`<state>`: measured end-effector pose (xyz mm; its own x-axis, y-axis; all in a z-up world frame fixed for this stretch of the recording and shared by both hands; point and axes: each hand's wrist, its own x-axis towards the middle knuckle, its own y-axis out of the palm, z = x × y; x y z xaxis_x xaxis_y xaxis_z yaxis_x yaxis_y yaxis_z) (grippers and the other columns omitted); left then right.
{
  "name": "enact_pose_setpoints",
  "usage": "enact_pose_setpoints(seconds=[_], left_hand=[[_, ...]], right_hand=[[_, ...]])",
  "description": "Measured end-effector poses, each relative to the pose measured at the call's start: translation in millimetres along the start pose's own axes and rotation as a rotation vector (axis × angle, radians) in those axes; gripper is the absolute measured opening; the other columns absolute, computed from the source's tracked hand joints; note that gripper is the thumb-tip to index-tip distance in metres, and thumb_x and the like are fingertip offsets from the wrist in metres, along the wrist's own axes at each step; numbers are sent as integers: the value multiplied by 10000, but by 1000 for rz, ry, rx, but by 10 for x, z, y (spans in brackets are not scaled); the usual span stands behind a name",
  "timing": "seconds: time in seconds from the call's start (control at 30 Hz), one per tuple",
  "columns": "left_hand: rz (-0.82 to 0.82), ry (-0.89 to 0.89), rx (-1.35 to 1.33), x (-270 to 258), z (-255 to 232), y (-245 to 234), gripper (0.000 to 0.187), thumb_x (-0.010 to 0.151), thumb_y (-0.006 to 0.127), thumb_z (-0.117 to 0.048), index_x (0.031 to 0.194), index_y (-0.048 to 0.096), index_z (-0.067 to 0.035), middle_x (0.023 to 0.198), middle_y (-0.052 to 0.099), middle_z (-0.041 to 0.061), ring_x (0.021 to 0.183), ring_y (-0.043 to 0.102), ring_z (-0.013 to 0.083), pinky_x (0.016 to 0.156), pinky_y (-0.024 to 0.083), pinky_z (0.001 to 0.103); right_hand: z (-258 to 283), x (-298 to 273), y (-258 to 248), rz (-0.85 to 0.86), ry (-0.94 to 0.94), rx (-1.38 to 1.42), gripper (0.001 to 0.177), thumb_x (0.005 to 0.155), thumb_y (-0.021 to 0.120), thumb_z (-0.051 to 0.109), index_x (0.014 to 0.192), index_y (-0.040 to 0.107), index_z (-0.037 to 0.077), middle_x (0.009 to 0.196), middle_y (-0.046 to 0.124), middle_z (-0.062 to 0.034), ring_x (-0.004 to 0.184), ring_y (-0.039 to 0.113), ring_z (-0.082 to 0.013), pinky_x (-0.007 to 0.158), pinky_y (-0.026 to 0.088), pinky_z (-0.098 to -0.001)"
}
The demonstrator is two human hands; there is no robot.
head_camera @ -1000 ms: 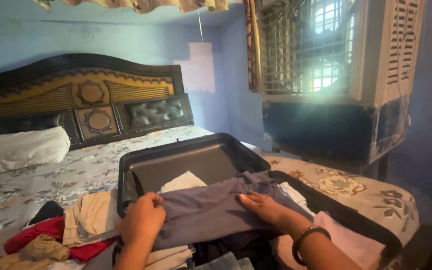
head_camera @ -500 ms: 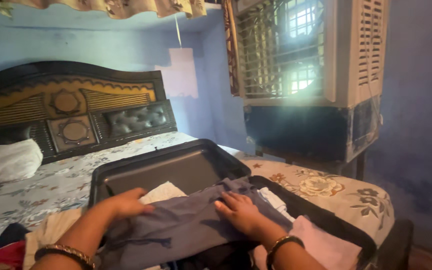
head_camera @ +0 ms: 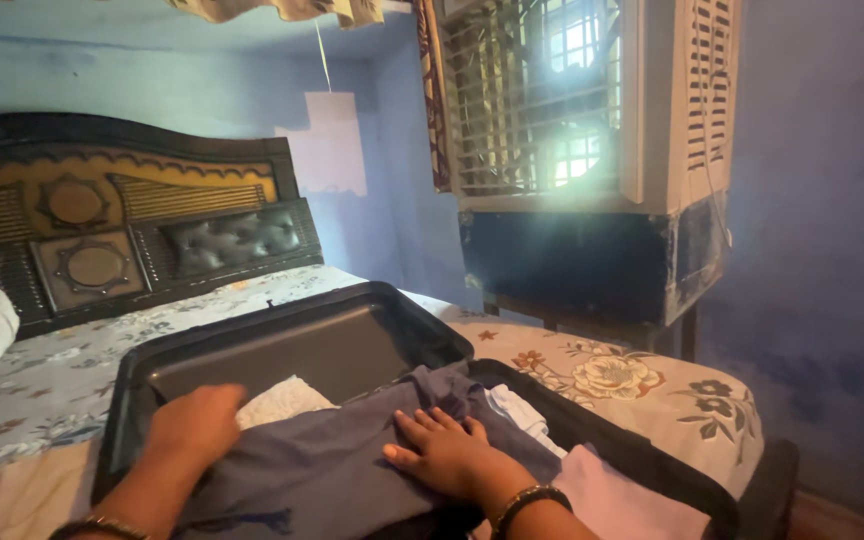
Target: The person folds a dark blue garment and places it into an open suitcase. They then pick up a white patterned shirt, fold it, and place it into the suitcase as well.
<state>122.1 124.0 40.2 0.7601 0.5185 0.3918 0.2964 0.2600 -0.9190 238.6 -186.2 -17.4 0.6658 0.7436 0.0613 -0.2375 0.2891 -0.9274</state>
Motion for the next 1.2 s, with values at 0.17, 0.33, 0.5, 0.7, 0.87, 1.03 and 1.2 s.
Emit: enact_pose_setpoints(seconds=[0.17, 0.33, 0.5, 0.7, 0.87, 1.03, 1.2], left_hand=[[67, 110, -160, 145, -961, 18, 282, 954, 546, -341, 1163, 710, -244, 1206, 726, 69, 1166, 668, 323, 961, 541, 474], [250, 50, -271, 233, -1626, 262, 344, 923, 605, -365, 1198, 713, -190, 1245, 721, 113, 1180, 668, 340, 978, 536, 481], [379, -144, -366, 496, -1528, 664, 424, 870, 701, -383, 1203, 725, -122, 1254, 729, 156, 1171, 680, 361, 976, 540, 493], [429, -307, -492, 1004, -1140, 918, 547, 807, 815, -404, 1209, 740, -41, 1264, 737, 208, 1160, 695, 386, 974, 545, 507], [448, -381, -611, 1374, -894, 1178, 662, 754, 911, -422, 1214, 753, 27, 1273, 745, 251, 1150, 707, 406, 972, 549, 518], [272, -369, -834, 1536, -880, 1174, 717, 754, 910, -426, 1198, 754, 115, 1232, 765, 320, 1106, 749, 449, 957, 560, 506], [539, -264, -741, 1191, -1052, 575, 713, 796, 859, -464, 1326, 714, -9, 1416, 654, 232, 1302, 587, 387, 1054, 443, 474]], right_hand=[[-15, 23, 2, -39, -16, 15, 791, 942, 328, 698, 1612, 249, 285, 1695, 217, -64, 1587, 122, -267, 1225, 86, -605], [-78, 1, -25, -358, -32, -67, 784, 939, 561, 475, 1624, 263, 235, 1671, 236, -187, 1493, 206, -357, 1134, 192, -623], [-190, 55, -103, -695, -75, -150, 586, 863, 672, 190, 1416, 490, 134, 1323, 585, -132, 1254, 530, -331, 977, 437, -501], [-164, 138, -66, -550, -7, -165, 287, 833, 756, 228, 1086, 670, 126, 1149, 668, -111, 1166, 582, -328, 922, 450, -501], [-171, 123, -56, -567, -14, -171, 375, 795, 805, 269, 1106, 674, 104, 1163, 678, -116, 1182, 575, -335, 936, 450, -483], [-177, 82, -71, -506, 19, -143, 354, 812, 799, 284, 1103, 693, 113, 1180, 669, -117, 1198, 559, -340, 963, 434, -496], [-210, 81, -65, -508, -7, -124, 350, 819, 791, 311, 1098, 698, 121, 1179, 673, -109, 1191, 565, -345, 930, 470, -490]])
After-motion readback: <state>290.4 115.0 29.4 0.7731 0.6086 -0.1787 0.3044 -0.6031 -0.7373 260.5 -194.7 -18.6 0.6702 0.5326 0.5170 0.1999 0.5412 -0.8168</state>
